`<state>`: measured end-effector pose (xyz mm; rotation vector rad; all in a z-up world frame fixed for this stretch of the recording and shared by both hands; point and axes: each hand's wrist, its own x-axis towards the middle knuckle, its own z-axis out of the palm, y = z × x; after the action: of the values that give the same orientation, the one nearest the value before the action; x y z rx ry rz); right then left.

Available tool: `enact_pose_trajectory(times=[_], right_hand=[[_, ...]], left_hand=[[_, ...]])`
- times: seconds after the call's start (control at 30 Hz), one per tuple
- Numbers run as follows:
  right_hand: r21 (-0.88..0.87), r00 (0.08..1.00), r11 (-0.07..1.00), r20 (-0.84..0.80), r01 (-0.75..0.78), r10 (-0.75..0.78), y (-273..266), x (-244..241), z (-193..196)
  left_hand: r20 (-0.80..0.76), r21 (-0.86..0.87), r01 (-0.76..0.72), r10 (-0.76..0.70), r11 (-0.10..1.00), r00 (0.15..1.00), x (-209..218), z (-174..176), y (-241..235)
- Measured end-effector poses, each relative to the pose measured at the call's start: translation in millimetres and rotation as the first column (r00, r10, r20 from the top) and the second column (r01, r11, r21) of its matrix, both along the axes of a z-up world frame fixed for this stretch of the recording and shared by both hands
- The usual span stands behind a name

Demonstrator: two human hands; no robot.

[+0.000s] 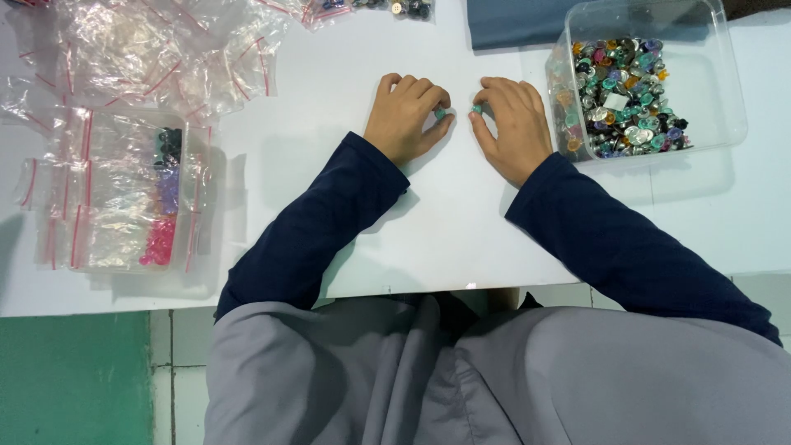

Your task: Sorting small green buttons from a container and placing them into plastic bags

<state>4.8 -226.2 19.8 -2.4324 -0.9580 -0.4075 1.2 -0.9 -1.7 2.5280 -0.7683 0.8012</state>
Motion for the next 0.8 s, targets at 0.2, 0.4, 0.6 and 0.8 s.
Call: enact_pose_trajectory(times=[0.2, 0.4, 0.6, 0.8], right_hand=[[-0.019, 1.0, 1.0, 0.001, 0.002, -0.002, -1.1, 0.8, -2.4], [-0.026, 1.0, 1.0, 0.005, 0.01, -0.01, -0.6, 0.9, -2.9], [-0.026, 0.999, 1.0, 0.043, 0.003, -0.002, -0.6, 1.1, -4.0], [0.021, 0.996, 0.997, -0.042, 0.079, -0.078, 2.1, -8.6, 11.5]], left_hand=[[-0.007, -0.019, 0.016, -0.017, 1.0, 1.0, 0.4, -2.2, 0.8], [-0.048, -0.002, -0.008, 0.008, 1.0, 0.999, -0.2, -1.9, 0.2], [-0.039, 0.004, 0.0, 0.001, 1.0, 0.999, -0.7, -0.7, -0.2], [0.014, 0.0, -0.01, 0.01, 1.0, 1.0, 0.0, -0.9, -0.4]])
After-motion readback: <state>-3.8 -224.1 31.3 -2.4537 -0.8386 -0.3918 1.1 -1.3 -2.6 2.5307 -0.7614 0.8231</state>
